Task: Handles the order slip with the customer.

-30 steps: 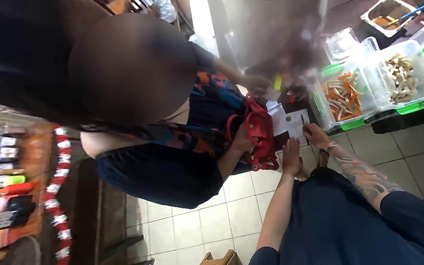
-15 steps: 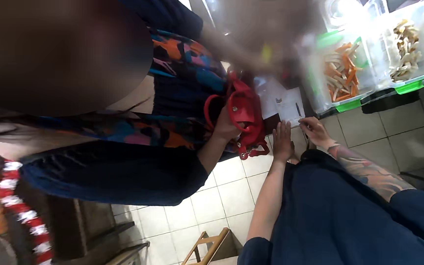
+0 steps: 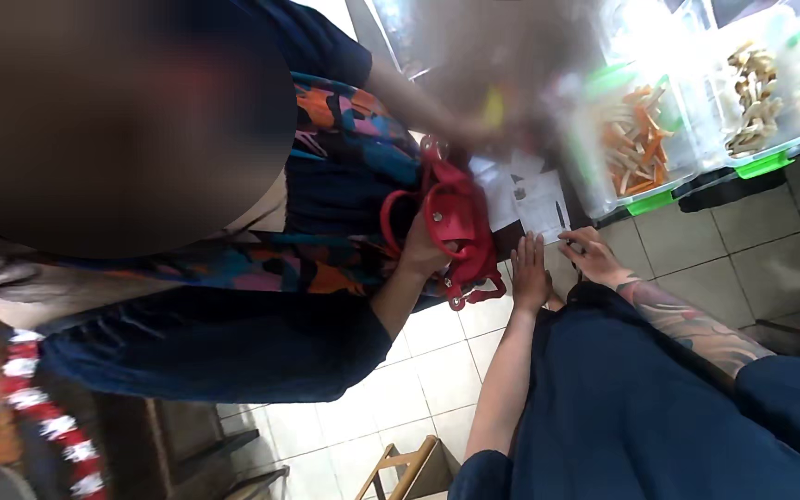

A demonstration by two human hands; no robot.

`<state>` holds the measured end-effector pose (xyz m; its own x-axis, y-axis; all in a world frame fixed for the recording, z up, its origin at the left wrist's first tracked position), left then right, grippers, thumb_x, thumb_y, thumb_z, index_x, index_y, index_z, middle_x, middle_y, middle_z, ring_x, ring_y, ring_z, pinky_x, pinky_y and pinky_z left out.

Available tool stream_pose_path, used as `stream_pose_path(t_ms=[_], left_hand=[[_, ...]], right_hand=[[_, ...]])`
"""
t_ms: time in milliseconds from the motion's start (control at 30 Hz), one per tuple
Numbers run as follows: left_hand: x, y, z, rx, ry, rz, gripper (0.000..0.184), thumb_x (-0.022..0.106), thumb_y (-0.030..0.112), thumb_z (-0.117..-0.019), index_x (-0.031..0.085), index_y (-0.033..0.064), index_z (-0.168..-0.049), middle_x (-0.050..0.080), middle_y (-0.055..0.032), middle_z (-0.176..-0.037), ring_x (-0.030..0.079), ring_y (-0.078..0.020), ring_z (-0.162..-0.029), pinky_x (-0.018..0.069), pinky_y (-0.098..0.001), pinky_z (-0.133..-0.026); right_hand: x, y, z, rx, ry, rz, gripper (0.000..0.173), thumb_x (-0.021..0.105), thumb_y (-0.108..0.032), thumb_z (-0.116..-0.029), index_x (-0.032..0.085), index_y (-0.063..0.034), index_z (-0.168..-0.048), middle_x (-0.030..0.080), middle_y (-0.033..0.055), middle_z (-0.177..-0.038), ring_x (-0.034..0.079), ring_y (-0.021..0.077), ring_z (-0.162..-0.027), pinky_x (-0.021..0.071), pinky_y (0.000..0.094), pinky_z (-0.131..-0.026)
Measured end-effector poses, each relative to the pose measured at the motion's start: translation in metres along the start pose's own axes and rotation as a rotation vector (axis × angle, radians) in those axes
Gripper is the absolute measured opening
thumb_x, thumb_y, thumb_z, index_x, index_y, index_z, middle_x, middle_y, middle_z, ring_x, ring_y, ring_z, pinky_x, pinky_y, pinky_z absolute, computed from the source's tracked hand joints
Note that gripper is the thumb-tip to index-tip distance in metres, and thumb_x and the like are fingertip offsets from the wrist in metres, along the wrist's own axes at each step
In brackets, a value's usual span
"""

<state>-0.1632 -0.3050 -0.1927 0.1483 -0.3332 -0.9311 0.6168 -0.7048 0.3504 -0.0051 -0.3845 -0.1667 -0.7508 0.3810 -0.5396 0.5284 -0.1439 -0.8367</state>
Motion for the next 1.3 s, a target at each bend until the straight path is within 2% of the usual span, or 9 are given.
stream_pose_path(t_ms=[167, 300, 533, 633, 867, 1000, 1100, 1200, 1300], left_hand=[[-0.001, 0.000, 0.002, 0.020, 0.027, 0.029, 0.092, 0.070, 0.021, -0.0875, 0.020, 0.0152, -0.165, 0.005, -0.0081, -0.173, 0.004, -0.0263, -0.159, 0.0122, -0.0590, -0.126], [0.000, 0.001, 0.001, 0.013, 0.007, 0.019, 0.091, 0.068, 0.025, -0.0895, 0.019, 0.0155, -0.165, 0.003, -0.0088, -0.173, 0.002, -0.0261, -0.159, 0.0098, -0.0584, -0.126], [-0.007, 0.004, 0.001, 0.004, 0.054, 0.057, 0.080, 0.058, 0.026, -0.0977, 0.017, 0.0108, -0.165, 0.011, -0.0098, -0.172, 0.009, -0.0276, -0.159, 0.0136, -0.0602, -0.125], [-0.010, 0.006, 0.000, -0.002, 0.083, 0.057, 0.073, 0.053, 0.024, -0.0984, 0.023, 0.0098, -0.163, 0.017, -0.0095, -0.171, 0.012, -0.0271, -0.158, 0.0148, -0.0602, -0.124], [-0.011, 0.004, 0.003, 0.007, 0.104, 0.114, 0.070, 0.052, 0.018, -0.0973, 0.028, 0.0105, -0.162, 0.018, -0.0080, -0.171, 0.011, -0.0261, -0.159, 0.0144, -0.0601, -0.125], [-0.006, 0.005, 0.001, -0.018, 0.077, 0.108, 0.073, 0.056, 0.016, -0.0950, 0.029, 0.0112, -0.162, 0.019, -0.0053, -0.171, 0.009, -0.0261, -0.159, 0.0098, -0.0614, -0.125], [-0.007, 0.007, -0.002, -0.056, 0.037, 0.101, 0.072, 0.057, 0.017, -0.0955, 0.030, 0.0119, -0.162, 0.018, -0.0040, -0.172, 0.007, -0.0259, -0.159, 0.0090, -0.0621, -0.125], [-0.004, 0.007, -0.002, -0.066, 0.012, 0.101, 0.071, 0.056, 0.018, -0.0957, 0.032, 0.0135, -0.162, 0.016, -0.0017, -0.172, 0.003, -0.0261, -0.159, 0.0060, -0.0620, -0.125], [-0.003, 0.007, -0.001, -0.064, 0.011, 0.087, 0.073, 0.058, 0.016, -0.0937, 0.032, 0.0132, -0.162, 0.014, -0.0012, -0.173, 0.002, -0.0262, -0.159, 0.0051, -0.0622, -0.125]], right_hand=[[-0.004, -0.015, -0.026, -0.047, -0.026, 0.089, 0.034, 0.059, -0.038, -0.1034, 0.069, -0.0151, -0.127, 0.068, 0.0092, -0.115, 0.061, 0.0246, -0.116, 0.0501, 0.0398, -0.102], [-0.004, -0.017, -0.023, -0.099, -0.004, 0.095, 0.031, 0.062, -0.034, -0.1023, 0.070, -0.0141, -0.124, 0.068, 0.0083, -0.113, 0.062, 0.0238, -0.112, 0.0514, 0.0396, -0.099], [-0.020, -0.015, 0.016, -0.253, -0.066, 0.008, 0.034, 0.063, -0.031, -0.1013, 0.069, -0.0143, -0.130, 0.066, 0.0076, -0.127, 0.060, 0.0211, -0.124, 0.0506, 0.0397, -0.107], [-0.030, -0.019, 0.021, -0.294, -0.079, 0.010, 0.034, 0.064, -0.030, -0.1003, 0.070, -0.0134, -0.130, 0.065, 0.0091, -0.131, 0.060, 0.0215, -0.125, 0.0498, 0.0395, -0.108], [-0.022, -0.030, -0.012, -0.122, -0.096, 0.023, 0.035, 0.064, -0.032, -0.1011, 0.068, -0.0159, -0.132, 0.065, 0.0079, -0.130, 0.057, 0.0231, -0.126, 0.0486, 0.0427, -0.108], [-0.011, -0.029, -0.028, -0.071, -0.091, 0.053, 0.034, 0.061, -0.034, -0.1023, 0.067, -0.0188, -0.132, 0.065, 0.0059, -0.130, 0.054, 0.0245, -0.130, 0.0454, 0.0450, -0.110], [-0.006, -0.031, -0.038, -0.032, -0.158, 0.124, 0.042, 0.053, -0.040, -0.1052, 0.060, -0.0185, -0.141, 0.060, 0.0093, -0.137, 0.047, 0.0304, -0.138, 0.0401, 0.0494, -0.115], [0.005, -0.019, -0.045, 0.042, -0.196, 0.170, 0.055, 0.047, -0.054, -0.1044, 0.051, -0.0225, -0.150, 0.054, 0.0100, -0.145, 0.041, 0.0331, -0.143, 0.0389, 0.0544, -0.115], [0.013, -0.012, -0.048, 0.070, -0.206, 0.191, 0.059, 0.046, -0.055, -0.1041, 0.046, -0.0231, -0.153, 0.051, 0.0127, -0.148, 0.038, 0.0365, -0.145, 0.0375, 0.0584, -0.114]])
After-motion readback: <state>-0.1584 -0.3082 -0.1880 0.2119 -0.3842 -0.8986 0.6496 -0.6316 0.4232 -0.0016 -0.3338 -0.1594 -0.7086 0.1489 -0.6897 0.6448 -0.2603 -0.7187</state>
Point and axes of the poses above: each hand's wrist, its own z-axis away from the middle knuckle, its own x-axis out of the palm, y = z × x, the point moved 5 cm from there along -z, towards the middle knuckle
